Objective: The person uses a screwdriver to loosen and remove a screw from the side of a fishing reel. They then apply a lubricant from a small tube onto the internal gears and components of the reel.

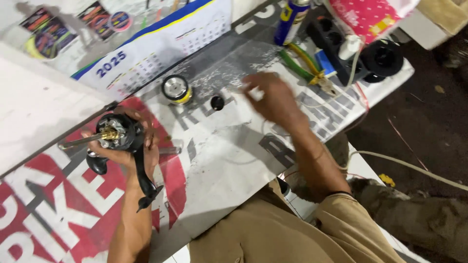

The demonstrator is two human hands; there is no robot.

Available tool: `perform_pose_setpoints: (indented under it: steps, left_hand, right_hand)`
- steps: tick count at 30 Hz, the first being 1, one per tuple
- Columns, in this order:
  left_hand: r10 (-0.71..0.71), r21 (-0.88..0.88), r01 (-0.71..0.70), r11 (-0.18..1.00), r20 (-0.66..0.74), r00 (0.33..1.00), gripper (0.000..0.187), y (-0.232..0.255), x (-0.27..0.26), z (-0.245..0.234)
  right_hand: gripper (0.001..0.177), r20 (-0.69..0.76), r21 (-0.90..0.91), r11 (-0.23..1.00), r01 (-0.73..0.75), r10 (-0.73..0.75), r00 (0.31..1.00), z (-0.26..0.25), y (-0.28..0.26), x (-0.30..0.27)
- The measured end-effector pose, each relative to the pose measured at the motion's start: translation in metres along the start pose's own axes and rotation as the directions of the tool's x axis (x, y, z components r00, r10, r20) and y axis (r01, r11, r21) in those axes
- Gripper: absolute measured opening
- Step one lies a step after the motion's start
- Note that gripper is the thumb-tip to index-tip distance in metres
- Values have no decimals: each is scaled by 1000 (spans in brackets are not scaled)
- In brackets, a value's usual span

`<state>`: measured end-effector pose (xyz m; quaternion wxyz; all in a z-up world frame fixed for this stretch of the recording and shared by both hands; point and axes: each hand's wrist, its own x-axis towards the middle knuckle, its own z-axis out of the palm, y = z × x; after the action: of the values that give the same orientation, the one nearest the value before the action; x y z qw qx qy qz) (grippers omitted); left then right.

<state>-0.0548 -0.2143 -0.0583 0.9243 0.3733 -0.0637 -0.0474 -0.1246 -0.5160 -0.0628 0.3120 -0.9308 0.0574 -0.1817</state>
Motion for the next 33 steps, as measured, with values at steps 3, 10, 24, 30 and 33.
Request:
perform_pose_setpoints:
  steps: [3,10,24,30,33]
  left_hand:
    - [-60,6,60,998,40,997,72,37,-2,13]
    - [-56,-33,56,998,14,998,75,19,-3,-49]
    - [-210,249,230,941,-104,972,79,-42,-1,3]
    - [-301,197,294,935,6,954,79,-96,-3,14]
    - [-249,229,216,949,127,960,72,-107,-3,47]
  right_hand:
    - [30,-193,-257,946,200,-253,948,-28,63,17]
    - [41,-251,-549,826,-125,-20,968,-54,181,15]
    - [41,-183,-612,713,-342,293,938,-32,174,15]
    - [36,-249,-645,714,-272,140,958,-23,194,14]
    - [30,-207,-587,776,-231,131,969,-29,170,14]
